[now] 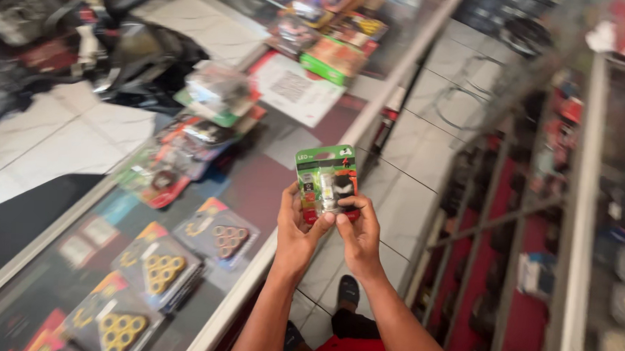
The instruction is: The person picks up several packaged motorcycle parts one by one from a counter, shows them to the camera, and then places them onto a display rack.
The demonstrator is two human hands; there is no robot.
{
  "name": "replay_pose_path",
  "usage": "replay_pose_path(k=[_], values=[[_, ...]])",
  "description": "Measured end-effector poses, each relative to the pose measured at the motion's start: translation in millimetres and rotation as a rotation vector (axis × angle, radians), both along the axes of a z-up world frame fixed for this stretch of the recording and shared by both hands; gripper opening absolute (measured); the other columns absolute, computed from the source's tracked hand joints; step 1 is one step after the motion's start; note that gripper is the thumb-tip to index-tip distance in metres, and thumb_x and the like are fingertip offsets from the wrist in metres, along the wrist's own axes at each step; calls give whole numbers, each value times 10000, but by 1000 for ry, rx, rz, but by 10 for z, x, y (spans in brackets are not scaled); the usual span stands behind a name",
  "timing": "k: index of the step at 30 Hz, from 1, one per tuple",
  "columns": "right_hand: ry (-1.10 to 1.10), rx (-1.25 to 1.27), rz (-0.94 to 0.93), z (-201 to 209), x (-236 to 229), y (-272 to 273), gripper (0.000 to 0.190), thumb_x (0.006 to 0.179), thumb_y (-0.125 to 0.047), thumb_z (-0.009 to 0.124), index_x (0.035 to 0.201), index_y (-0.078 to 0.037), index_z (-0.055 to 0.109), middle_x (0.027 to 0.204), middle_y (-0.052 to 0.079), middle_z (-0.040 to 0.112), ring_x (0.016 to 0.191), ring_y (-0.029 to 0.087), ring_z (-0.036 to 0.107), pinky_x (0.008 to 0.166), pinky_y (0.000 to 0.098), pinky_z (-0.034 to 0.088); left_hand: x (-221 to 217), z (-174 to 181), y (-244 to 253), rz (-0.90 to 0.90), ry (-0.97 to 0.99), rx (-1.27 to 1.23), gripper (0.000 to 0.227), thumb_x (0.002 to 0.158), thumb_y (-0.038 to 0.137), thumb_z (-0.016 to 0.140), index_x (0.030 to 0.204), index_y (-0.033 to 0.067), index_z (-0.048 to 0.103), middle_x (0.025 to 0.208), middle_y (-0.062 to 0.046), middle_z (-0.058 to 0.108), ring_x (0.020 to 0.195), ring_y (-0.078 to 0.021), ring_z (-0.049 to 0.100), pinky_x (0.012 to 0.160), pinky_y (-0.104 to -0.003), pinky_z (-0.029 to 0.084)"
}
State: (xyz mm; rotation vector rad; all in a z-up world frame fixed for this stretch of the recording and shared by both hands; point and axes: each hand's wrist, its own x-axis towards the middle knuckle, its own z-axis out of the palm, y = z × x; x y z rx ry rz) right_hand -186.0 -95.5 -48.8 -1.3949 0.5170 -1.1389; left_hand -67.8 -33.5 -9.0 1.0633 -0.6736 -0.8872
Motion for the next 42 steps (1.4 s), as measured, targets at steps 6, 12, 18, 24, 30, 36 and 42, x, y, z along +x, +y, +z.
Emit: replay_pose_path(k=[6, 12, 18, 24, 30, 36, 42], values=[[-72, 99, -86, -60, -460, -118, 249, 1004, -161, 637, 1209, -50, 548, 1167, 55, 565, 1100, 135, 557, 955, 311, 473, -302, 34, -230, -221, 32, -74, 775, 857, -55, 667, 1533, 0, 292, 1342, -181, 599, 1235, -251, 638, 1020, -398, 553], [-72, 38, -213, 7, -903, -368, 235, 1015, -176, 639, 1193, -51, 551, 1176, 61, 569, 1126, 139, 558, 989, 314, 471, -685, 101, -650, -323, -32, -114, 737, 862, -71, 676, 1509, -12, 328, 1358, -177, 590, 1249, -251, 627, 1042, -399, 544], [-77, 18, -296, 93, -1355, -807, 229, 999, -178, 637, 1171, -56, 546, 1173, 62, 576, 1118, 136, 566, 979, 317, 488, -1114, 124, -1220, -410, -58, -178, 727, 871, -72, 682, 1506, -19, 334, 1374, -175, 572, 1265, -246, 614, 1059, -402, 530], [-191, 46, -429, 93, -1861, -1291, 260, 981, -172, 650, 1178, -34, 551, 1120, 82, 602, 1030, 134, 563, 913, 294, 467, -1697, 187, -1868, -516, -79, -191, 754, 858, -70, 671, 1510, -2, 299, 1371, -155, 569, 1259, -232, 608, 1040, -380, 527], [-196, 8, -718, 63, -2468, -1634, 262, 951, -185, 606, 1152, -20, 573, 1071, 51, 596, 966, 116, 554, 861, 284, 475, -2492, 164, -2373, -635, -13, -144, 733, 855, -57, 670, 1500, -2, 326, 1317, -142, 587, 1207, -225, 628, 990, -368, 550], [-175, 55, -1073, 123, -3277, -1823, 171, 1073, -153, 536, 1085, -9, 627, 1011, 43, 606, 914, 105, 543, 819, 271, 458, -3293, 232, -2721, -885, 57, -135, 772, 821, -35, 709, 1499, 16, 342, 1305, -126, 591, 1168, -207, 630, 958, -355, 550], [-300, 42, -1365, 172, -3922, -1797, 153, 1025, -57, 496, 1162, -49, 564, 1150, 24, 623, 1009, 79, 571, 780, 246, 466, -4058, 253, -2873, -1131, 130, -183, 733, 827, -24, 721, 1470, 20, 370, 1320, -111, 588, 1198, -194, 627, 992, -356, 544]])
